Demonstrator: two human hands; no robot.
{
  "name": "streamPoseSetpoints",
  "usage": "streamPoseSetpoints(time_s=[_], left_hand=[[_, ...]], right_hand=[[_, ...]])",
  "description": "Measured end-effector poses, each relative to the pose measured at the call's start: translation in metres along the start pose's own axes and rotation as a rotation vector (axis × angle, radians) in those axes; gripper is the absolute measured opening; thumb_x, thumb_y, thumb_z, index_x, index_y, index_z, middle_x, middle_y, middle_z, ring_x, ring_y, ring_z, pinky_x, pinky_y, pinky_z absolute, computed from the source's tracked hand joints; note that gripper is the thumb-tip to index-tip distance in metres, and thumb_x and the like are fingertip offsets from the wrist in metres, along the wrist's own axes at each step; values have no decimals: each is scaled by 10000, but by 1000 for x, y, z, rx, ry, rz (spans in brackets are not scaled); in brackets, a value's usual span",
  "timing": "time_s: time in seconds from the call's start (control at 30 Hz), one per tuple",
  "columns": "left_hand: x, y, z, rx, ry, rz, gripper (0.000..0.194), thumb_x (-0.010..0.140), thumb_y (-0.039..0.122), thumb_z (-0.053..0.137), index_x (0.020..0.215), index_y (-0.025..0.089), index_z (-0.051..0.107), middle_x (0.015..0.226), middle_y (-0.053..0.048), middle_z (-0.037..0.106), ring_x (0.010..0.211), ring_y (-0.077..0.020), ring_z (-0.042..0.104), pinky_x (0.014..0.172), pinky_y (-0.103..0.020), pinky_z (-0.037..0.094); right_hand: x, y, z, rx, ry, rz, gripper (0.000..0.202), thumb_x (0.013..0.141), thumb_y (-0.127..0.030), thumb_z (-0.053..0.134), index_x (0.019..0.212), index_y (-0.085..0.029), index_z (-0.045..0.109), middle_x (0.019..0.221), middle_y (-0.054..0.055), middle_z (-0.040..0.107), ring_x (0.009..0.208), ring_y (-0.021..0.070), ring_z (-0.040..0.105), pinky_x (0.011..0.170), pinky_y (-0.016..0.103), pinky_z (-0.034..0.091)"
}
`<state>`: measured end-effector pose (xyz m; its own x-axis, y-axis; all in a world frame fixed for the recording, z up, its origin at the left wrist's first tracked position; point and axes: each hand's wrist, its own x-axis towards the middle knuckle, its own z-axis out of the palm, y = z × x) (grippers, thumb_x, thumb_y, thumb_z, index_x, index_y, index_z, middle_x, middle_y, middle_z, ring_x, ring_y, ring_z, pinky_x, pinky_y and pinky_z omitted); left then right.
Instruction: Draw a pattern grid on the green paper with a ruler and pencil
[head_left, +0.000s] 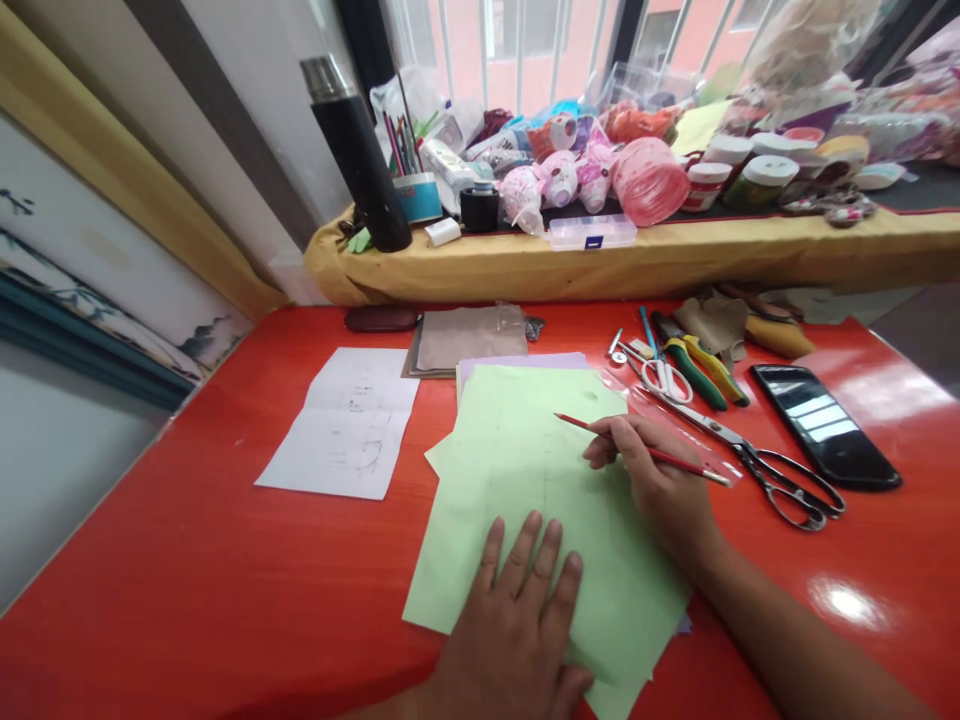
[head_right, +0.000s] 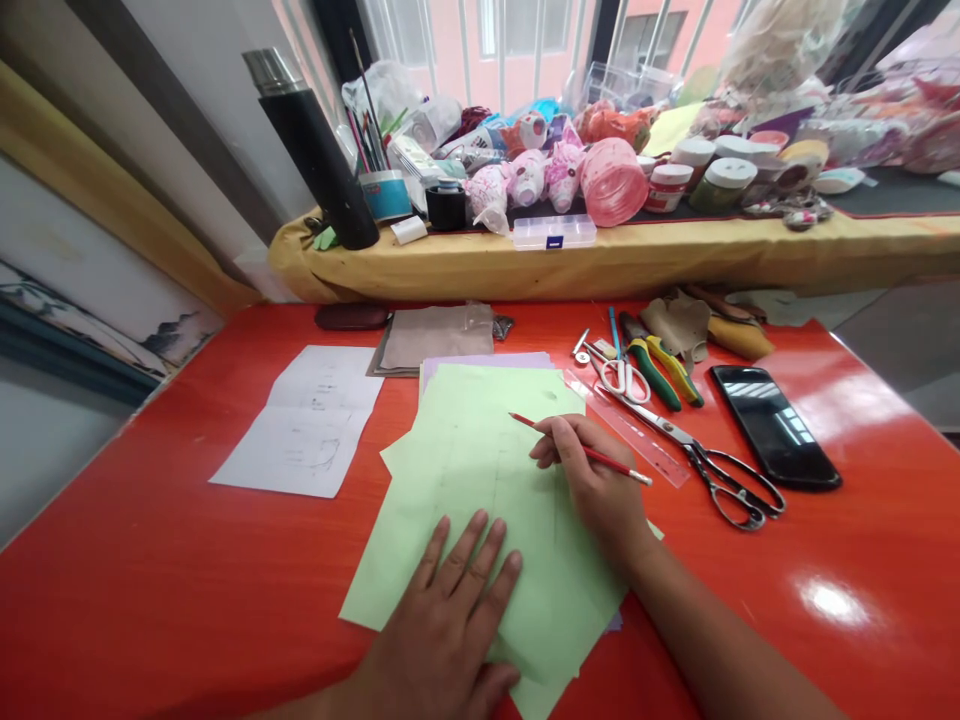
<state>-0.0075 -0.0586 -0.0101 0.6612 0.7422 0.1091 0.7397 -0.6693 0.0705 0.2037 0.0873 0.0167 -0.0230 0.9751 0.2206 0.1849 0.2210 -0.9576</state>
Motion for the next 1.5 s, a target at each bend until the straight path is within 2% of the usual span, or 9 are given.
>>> streamPoseSetpoints(time_s=[0.3, 0.5, 0.6, 0.67, 0.73, 0.87, 1.0, 1.27, 1.5], left_hand=[[33, 26, -7, 76, 152, -13, 810, 1101, 773, 364, 1468, 120, 673, 1553, -271, 629, 1500, -468, 543, 1149, -674, 402], [20, 21, 1, 117, 286, 141, 372, 1161, 381, 487, 1430, 209, 676, 1455, -139, 733, 1444, -364, 609, 1214, -613, 385], [16, 6, -4, 14, 360, 266, 303, 1159, 334, 522, 1372, 227, 710, 1465, -77, 739, 1387, -254, 662, 1266, -464, 405], [13, -8, -7, -74, 350, 335, 275, 1155, 355, 552, 1328, 236, 729, 1507, -37, 718, 1405, -196, 648, 1302, -380, 375], [9, -21, -7, -113, 308, 340, 413, 1151, 532, 528, 1311, 212, 736, 1514, -54, 711, 1494, -262, 581, 1352, -488, 307], [0, -38, -6, -154, 171, 298, 447, 1139, 459, 510, 1452, 184, 673, 1632, -74, 611, 1618, -308, 426, 1388, -575, 164], [-1, -42, -11, -162, 71, 318, 465, 1128, 435, 557, 1516, 192, 639, 1690, -71, 548, 1624, -302, 413, 1383, -558, 211], [1, -42, 2, -117, 219, 307, 452, 1139, 538, 551, 1440, 235, 702, 1625, -53, 617, 1577, -288, 475, 1379, -526, 232], [3, -38, 14, -94, 323, 264, 394, 1139, 555, 567, 1339, 271, 750, 1558, -26, 676, 1542, -274, 525, 1383, -539, 237]], right_hand=[[-3, -2, 4, 57, -62, 59, 413, 1057, -596, 666, 946, -223, 802, 738, 35, 795, 644, 177, 728, 648, 296, 624], [3, 4, 3, 115, -66, 138, 491, 1005, -688, 694, 936, -216, 806, 726, 44, 803, 634, 176, 734, 642, 289, 633], [5, 6, 0, 133, -66, 154, 493, 997, -689, 705, 949, -210, 808, 741, 52, 810, 640, 182, 741, 640, 295, 634], [6, 6, -3, 129, -52, 149, 491, 996, -685, 709, 950, -206, 806, 742, 54, 807, 642, 186, 742, 644, 304, 635], [8, 4, -7, 115, -19, 137, 475, 1005, -666, 707, 954, -204, 803, 744, 52, 801, 646, 188, 741, 652, 311, 632], [7, -2, -9, 114, 75, 135, 399, 1048, -578, 689, 980, -202, 801, 763, 44, 800, 666, 187, 747, 695, 321, 625], [2, -11, 2, 99, 33, 146, 396, 1070, -560, 661, 972, -201, 798, 750, 46, 804, 645, 186, 747, 668, 315, 612], [1, -47, 31, 76, -192, 132, 361, 1106, -488, 622, 958, -212, 801, 736, 36, 801, 666, 178, 750, 648, 287, 630], [2, -29, 54, 53, -199, 95, 330, 1113, -439, 617, 959, -216, 805, 728, 29, 794, 654, 172, 737, 649, 280, 623]])
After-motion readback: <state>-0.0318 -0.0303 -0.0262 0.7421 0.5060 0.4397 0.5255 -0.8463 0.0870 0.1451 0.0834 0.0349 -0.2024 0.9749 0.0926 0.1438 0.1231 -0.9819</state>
